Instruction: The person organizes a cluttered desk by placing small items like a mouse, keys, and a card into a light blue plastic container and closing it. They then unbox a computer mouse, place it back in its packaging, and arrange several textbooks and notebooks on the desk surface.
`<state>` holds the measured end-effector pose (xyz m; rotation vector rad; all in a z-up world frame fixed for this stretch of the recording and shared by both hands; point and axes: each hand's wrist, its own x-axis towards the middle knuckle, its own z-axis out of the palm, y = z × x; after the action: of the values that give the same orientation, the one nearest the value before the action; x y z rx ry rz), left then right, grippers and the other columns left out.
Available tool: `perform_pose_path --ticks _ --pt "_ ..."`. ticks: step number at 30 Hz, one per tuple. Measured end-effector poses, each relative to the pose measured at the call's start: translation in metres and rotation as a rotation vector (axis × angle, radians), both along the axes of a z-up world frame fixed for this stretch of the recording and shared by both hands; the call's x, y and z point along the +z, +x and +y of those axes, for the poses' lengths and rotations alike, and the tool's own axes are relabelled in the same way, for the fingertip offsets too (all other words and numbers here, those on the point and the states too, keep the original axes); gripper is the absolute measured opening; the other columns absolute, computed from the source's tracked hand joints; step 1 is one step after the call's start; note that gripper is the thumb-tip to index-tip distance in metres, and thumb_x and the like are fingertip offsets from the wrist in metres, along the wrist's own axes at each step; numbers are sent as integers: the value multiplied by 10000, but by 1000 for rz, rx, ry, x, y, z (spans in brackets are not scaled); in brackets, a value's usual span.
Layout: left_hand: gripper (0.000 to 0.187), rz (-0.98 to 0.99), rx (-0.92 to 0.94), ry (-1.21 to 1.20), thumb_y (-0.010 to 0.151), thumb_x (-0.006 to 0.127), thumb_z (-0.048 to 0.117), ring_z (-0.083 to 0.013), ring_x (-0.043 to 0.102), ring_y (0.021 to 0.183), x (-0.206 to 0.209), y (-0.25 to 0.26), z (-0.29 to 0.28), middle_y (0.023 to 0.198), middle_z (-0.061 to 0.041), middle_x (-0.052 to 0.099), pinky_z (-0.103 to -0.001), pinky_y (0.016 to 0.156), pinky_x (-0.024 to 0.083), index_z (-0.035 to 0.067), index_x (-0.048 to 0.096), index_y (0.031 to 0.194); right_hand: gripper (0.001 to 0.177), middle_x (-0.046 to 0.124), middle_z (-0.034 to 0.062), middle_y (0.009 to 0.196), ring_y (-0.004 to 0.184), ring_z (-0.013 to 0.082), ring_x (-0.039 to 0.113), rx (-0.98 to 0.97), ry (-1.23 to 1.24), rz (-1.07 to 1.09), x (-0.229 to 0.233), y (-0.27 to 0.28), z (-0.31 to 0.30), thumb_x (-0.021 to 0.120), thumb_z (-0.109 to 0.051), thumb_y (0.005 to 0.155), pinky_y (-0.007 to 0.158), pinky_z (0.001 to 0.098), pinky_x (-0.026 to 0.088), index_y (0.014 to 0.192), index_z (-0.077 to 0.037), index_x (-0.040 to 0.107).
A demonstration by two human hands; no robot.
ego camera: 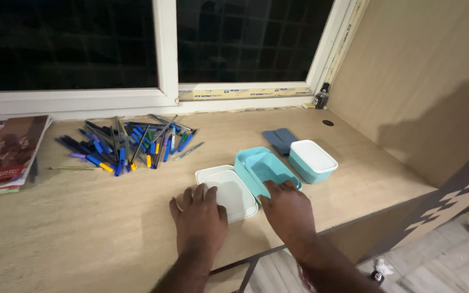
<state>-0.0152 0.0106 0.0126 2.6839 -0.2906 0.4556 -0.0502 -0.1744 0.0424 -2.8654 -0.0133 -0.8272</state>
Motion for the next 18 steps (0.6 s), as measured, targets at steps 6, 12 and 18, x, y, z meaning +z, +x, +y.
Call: perform_pose_path --ticks 6,12,18 --pt "513 58 -107 -26 909 608 341 -280 398 1402 0 7 -2 1474 -102 489 -521 1158 287 128 555 1371 320 730 148 928 967 333 671 -59 25 60 -3 16 3 718 -297 869 766 474 563 1112 -94 670" --pt "710 -11 -227 -96 903 645 405 -361 403 1387 -6 16 -4 1462 -212 481 -496 1144 281 -5 431 1442 305 718 196 915 852 398 695 -136 124 59 1 27 6 653 -349 925 712 510 570 1146 -145 705" --pt "832 103 -322 -182 857 696 484 -362 424 1383 0 11 -1 1497 -200 474 -454 1174 288 15 399 1477 236 723 213 829 779 427 691 -121 155 -25 -2 29 -13 634 -305 944 704 524 562 1043 -126 751"
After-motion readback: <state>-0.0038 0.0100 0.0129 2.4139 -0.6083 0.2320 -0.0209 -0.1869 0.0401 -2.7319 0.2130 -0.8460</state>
